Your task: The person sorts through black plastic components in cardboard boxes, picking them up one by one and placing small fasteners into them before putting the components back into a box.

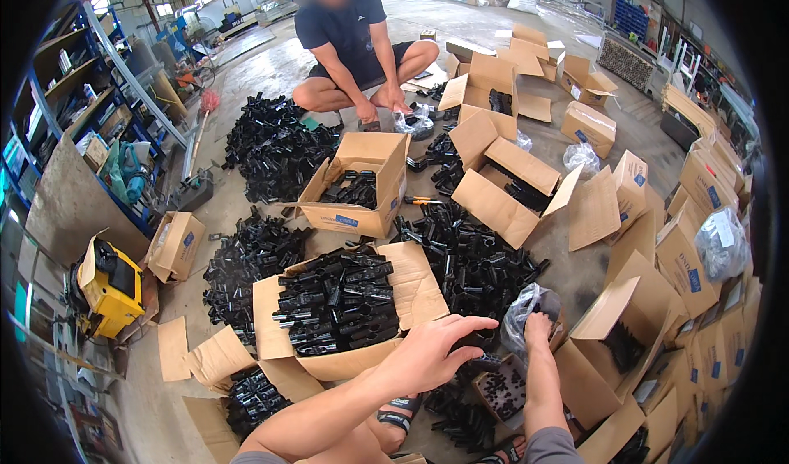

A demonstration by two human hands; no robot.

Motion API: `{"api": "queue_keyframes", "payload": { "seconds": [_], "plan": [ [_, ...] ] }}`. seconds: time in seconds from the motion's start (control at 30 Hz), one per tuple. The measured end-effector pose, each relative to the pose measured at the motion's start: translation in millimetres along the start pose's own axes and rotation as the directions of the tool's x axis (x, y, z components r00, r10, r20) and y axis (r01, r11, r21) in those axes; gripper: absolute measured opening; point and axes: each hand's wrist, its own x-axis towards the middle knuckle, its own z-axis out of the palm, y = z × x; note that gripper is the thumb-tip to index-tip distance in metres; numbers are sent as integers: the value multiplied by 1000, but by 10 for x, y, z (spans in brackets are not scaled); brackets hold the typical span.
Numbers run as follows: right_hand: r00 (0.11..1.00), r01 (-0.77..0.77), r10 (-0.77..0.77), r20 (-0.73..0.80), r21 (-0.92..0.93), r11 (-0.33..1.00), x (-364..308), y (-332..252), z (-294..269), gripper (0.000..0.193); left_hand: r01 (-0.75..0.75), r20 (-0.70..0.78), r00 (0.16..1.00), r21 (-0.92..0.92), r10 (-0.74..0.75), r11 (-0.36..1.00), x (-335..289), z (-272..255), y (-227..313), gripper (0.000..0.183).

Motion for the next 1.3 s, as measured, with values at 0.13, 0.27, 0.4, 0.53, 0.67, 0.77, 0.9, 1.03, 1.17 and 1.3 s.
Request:
{"api": "queue_keyframes", "payload": {
  "seconds": [0.13,0.27,0.4,0.53,0.67,0.77,0.9,1.03,1.17,1.3],
  "plan": [
    [999,22,-22,-30,24,999,42,109,110,24,7,-6,1000,-10,-7,1000,9,2,21,47],
    [996,1,9,-91,102,995,1,94,-17,22,16,-46,999,3,-16,1000,-8,6,-20,47],
    [970,-84,134,-202,237,968,-114,-8,-521,16,142,-68,987,-90,-148,986,-6,-44,-9,47],
    [869,161,199,-454,639,752,-652,119,-1462,12,206,-112,950,-477,-291,855,107,-2,-149,39],
    [949,293,144,-281,954,-66,-1794,-500,-2409,11,298,102,855,-900,-509,320,32,-7,-483,35],
    [944,321,18,-328,909,-265,-2389,-860,-2700,15,283,137,852,-933,-505,224,42,27,-479,34],
    [947,296,-2,-321,876,-381,-2604,-1110,-2859,13,295,166,858,-934,-486,200,14,66,-222,31],
    [955,285,32,-296,877,-387,-2618,-1174,-2911,11,289,178,883,-935,-435,203,-52,46,-174,31],
    [956,278,32,-292,866,-416,-2657,-1191,-2908,11,262,154,913,-931,-378,254,-118,22,-109,33],
    [955,285,72,-286,830,-480,-2709,-1257,-2920,12,240,128,930,-921,-345,306,-160,48,16,38]
  ]
}}
